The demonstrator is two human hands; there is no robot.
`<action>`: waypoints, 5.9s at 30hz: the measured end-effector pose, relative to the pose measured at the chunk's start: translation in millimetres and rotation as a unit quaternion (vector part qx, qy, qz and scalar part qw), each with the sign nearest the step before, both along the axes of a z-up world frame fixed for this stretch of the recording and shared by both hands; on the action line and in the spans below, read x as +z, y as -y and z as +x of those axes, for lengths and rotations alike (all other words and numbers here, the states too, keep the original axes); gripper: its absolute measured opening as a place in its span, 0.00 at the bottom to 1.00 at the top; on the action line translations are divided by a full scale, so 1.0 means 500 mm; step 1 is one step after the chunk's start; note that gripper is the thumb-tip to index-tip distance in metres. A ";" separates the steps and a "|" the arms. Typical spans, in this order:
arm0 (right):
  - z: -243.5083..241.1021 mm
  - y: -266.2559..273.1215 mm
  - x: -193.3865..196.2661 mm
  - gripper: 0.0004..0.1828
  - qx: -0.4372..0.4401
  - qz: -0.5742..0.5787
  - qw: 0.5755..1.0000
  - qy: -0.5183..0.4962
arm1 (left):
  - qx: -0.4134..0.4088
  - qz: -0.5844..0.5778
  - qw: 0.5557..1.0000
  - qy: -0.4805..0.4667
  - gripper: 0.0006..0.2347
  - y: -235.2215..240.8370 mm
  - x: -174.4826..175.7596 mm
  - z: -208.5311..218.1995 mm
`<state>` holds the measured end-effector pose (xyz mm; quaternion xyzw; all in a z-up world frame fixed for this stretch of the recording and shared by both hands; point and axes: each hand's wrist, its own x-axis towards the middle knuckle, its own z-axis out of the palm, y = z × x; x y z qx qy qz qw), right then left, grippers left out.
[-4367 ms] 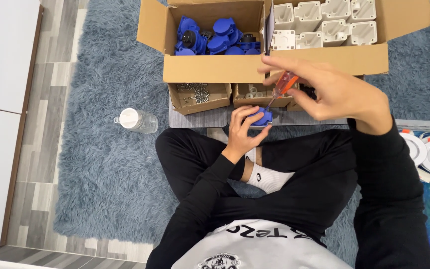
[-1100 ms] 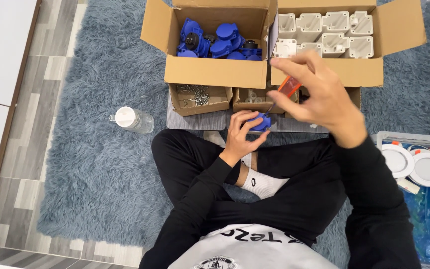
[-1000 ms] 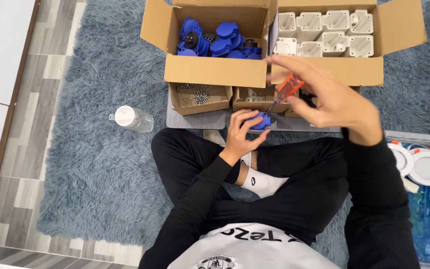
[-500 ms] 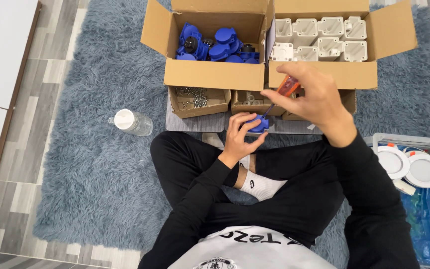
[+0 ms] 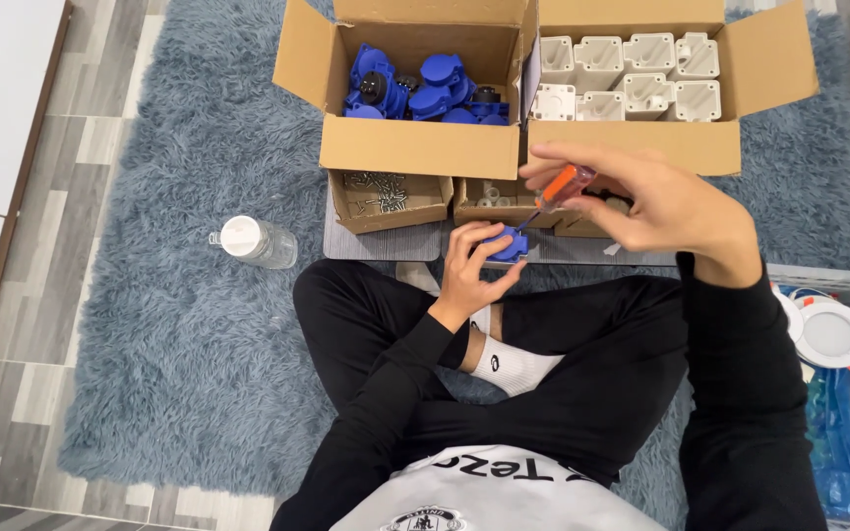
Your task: Assembling electrical sockets by joining plastic components using a screwdriver
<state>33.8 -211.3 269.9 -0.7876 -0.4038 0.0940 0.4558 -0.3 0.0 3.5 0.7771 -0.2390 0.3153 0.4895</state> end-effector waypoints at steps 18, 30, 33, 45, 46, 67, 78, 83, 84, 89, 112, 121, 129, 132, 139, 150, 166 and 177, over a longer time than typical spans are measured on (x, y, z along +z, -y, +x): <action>-0.009 -0.016 0.002 0.39 -0.065 -0.024 0.997 0.034 | -0.006 -0.005 1.000 0.002 0.21 -0.001 0.004 -0.002; -0.013 -0.049 -0.055 0.29 -0.200 -0.047 0.941 0.271 | -0.005 0.003 1.000 -0.002 0.21 -0.001 -0.005 0.001; -0.028 -0.055 -0.057 0.33 -0.240 -0.059 0.933 0.263 | -0.003 0.005 1.000 -0.003 0.21 -0.002 -0.004 -0.002; 0.003 -0.116 -0.127 0.33 -0.186 0.121 0.949 0.223 | 0.003 0.014 1.000 0.013 0.19 -0.007 0.009 0.003; 0.014 -0.137 -0.149 0.29 -0.214 0.116 0.933 0.263 | 0.012 -0.005 0.998 0.064 0.18 -0.002 -0.002 0.013; 0.023 -0.201 -0.212 0.21 -0.242 0.175 0.925 0.235 | 0.029 -0.036 0.994 0.102 0.22 -0.035 0.054 -0.007; -0.053 -0.119 -0.219 0.18 -0.321 0.293 0.879 0.195 | 0.082 -0.178 0.979 -0.062 0.17 -0.191 0.189 -0.014; -0.081 -0.131 -0.202 0.17 -0.339 0.345 0.859 0.167 | -0.020 -0.212 0.968 -0.132 0.18 -0.192 0.191 0.005; -0.082 -0.126 -0.206 0.17 -0.340 0.347 0.858 0.168 | -0.021 -0.211 0.968 -0.131 0.18 -0.190 0.189 0.005; -0.094 -0.109 -0.218 0.17 -0.340 0.361 0.856 0.147 | -0.040 -0.233 0.962 -0.136 0.09 -0.190 0.182 0.011; -0.175 0.041 -0.283 0.22 -0.284 0.315 0.894 0.147 | -0.180 -0.222 0.922 -0.262 0.09 -0.197 0.125 -0.053; -0.186 0.066 -0.271 0.25 -0.237 0.303 0.916 0.114 | -0.212 -0.257 0.892 -0.305 0.09 -0.176 0.075 -0.073; -0.195 0.071 -0.200 0.41 -0.211 0.301 0.930 0.017 | -0.251 -0.255 0.862 -0.359 0.09 -0.152 0.104 -0.095; -0.192 0.065 -0.166 0.46 -0.238 0.289 0.927 0.038 | -0.265 -0.227 0.877 -0.331 0.10 -0.138 0.146 -0.096; -0.174 0.065 -0.094 0.42 -0.239 0.204 0.939 0.143 | -0.169 -0.038 0.972 -0.162 0.20 -0.098 0.207 -0.070; -0.141 0.045 -0.089 0.45 -0.173 0.158 0.959 0.159 | -0.072 0.095 0.990 -0.079 0.28 -0.053 0.103 -0.019; -0.123 0.016 -0.098 0.42 -0.175 0.115 0.964 0.161 | -0.022 0.079 0.995 -0.049 0.19 -0.019 0.077 -0.006; -0.122 0.012 -0.091 0.39 -0.161 0.092 0.972 0.144 | -0.031 0.045 0.997 -0.048 0.17 -0.017 0.063 -0.001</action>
